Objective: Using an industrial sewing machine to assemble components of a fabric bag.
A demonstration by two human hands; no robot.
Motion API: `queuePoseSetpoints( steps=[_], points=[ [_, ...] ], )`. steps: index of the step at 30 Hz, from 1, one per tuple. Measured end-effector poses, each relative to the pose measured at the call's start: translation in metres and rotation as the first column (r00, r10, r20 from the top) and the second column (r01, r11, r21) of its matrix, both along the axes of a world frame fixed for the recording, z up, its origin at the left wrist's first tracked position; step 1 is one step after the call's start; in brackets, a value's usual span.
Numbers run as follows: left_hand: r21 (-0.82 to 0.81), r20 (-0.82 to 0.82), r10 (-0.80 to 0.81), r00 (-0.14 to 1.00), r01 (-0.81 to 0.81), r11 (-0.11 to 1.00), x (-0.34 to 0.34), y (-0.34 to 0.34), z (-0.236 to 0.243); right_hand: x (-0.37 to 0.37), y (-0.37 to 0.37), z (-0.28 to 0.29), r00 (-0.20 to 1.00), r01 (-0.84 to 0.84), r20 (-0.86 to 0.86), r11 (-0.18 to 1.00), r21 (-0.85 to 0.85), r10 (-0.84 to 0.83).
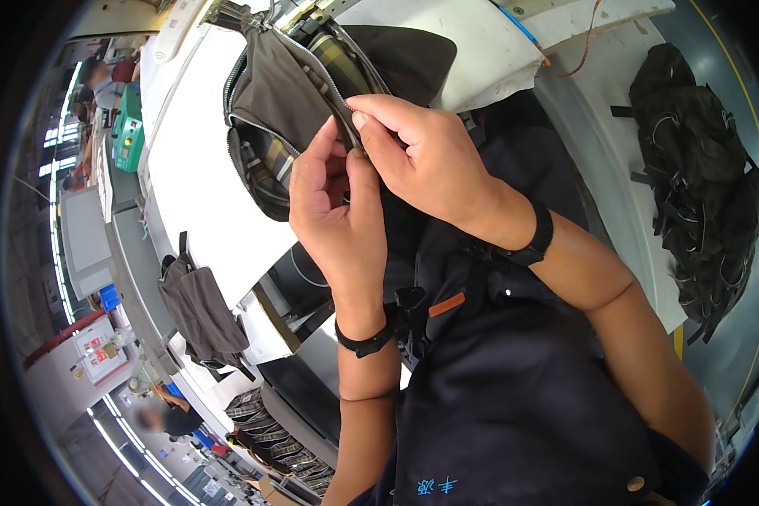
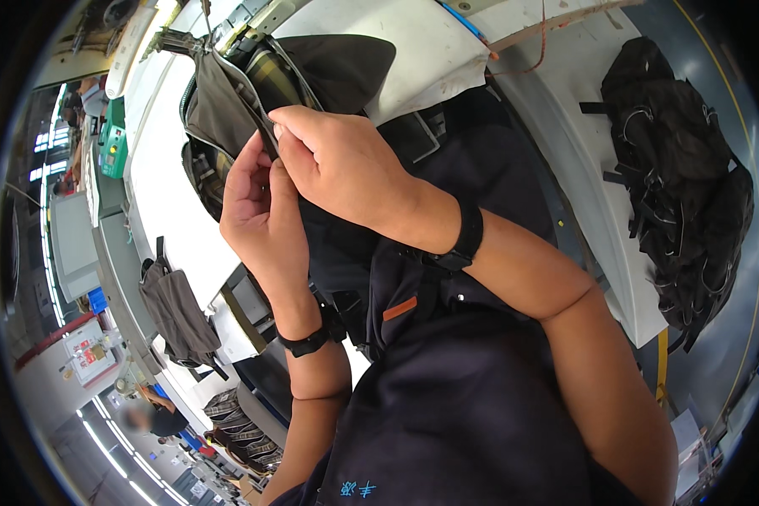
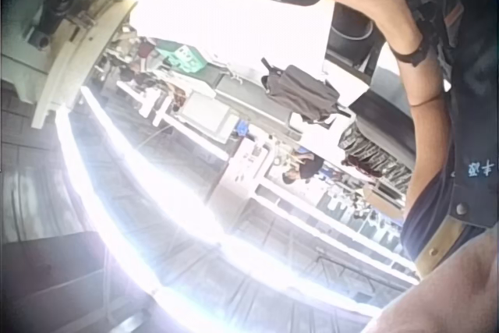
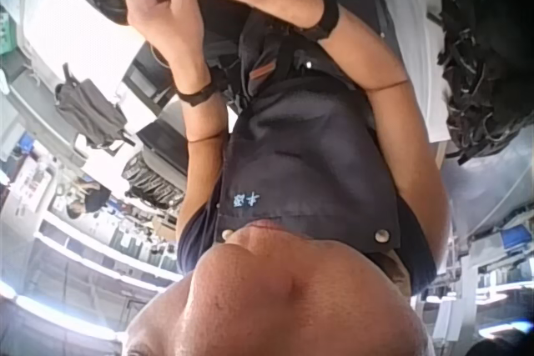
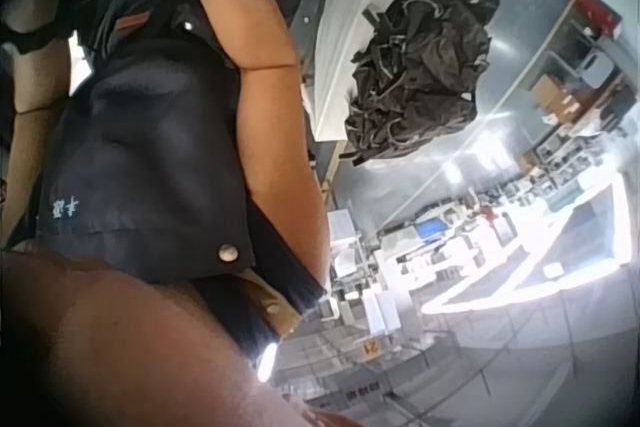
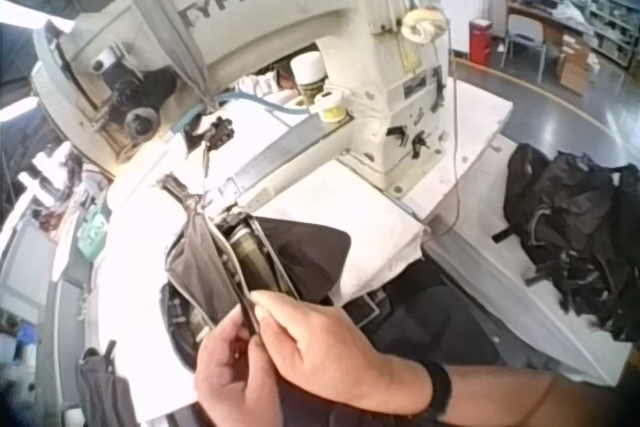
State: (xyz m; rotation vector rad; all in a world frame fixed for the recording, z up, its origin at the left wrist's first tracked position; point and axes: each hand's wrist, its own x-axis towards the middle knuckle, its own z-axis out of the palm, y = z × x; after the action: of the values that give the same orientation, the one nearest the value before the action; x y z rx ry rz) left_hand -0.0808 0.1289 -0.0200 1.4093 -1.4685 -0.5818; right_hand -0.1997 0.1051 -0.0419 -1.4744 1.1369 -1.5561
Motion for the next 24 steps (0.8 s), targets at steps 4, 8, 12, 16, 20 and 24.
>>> queuePoseSetpoints(
  steps=[4, 8, 12, 16, 20, 24],
  points=[
    [-0.058, 0.128, 0.006, 0.992, 0.001, 0.998, -0.003, 0.0, 0.003, 0.002, -0.002, -0.003, 0.999, 0.024, 0.031, 0.999, -0.042, -0.022],
    [-0.164, 0.353, 0.009, 0.935, 0.052, 0.985, -0.009, 0.001, 0.008, 0.001, -0.003, -0.002, 0.996, -0.007, 0.086, 1.0, 0.014, 0.006],
    [-0.128, 0.467, -0.004, 0.884, 0.072, 0.989, -0.015, 0.007, 0.015, -0.005, -0.002, 0.004, 0.977, -0.121, 0.194, 0.981, 0.154, 0.09],
    [-0.099, 0.525, 0.003, 0.851, 0.058, 0.993, -0.02, 0.012, 0.022, -0.013, -0.002, 0.012, 0.957, -0.189, 0.262, 0.956, 0.225, 0.127],
    [-0.083, 0.591, -0.005, 0.806, 0.068, 0.994, -0.023, 0.015, 0.023, -0.016, -0.005, 0.015, 0.939, -0.252, 0.301, 0.93, 0.267, 0.168],
    [-0.037, 0.561, -0.054, 0.826, 0.09, 0.995, -0.024, 0.015, 0.022, -0.019, -0.01, 0.021, 0.877, -0.358, 0.437, 0.877, 0.32, 0.199]
  ],
)
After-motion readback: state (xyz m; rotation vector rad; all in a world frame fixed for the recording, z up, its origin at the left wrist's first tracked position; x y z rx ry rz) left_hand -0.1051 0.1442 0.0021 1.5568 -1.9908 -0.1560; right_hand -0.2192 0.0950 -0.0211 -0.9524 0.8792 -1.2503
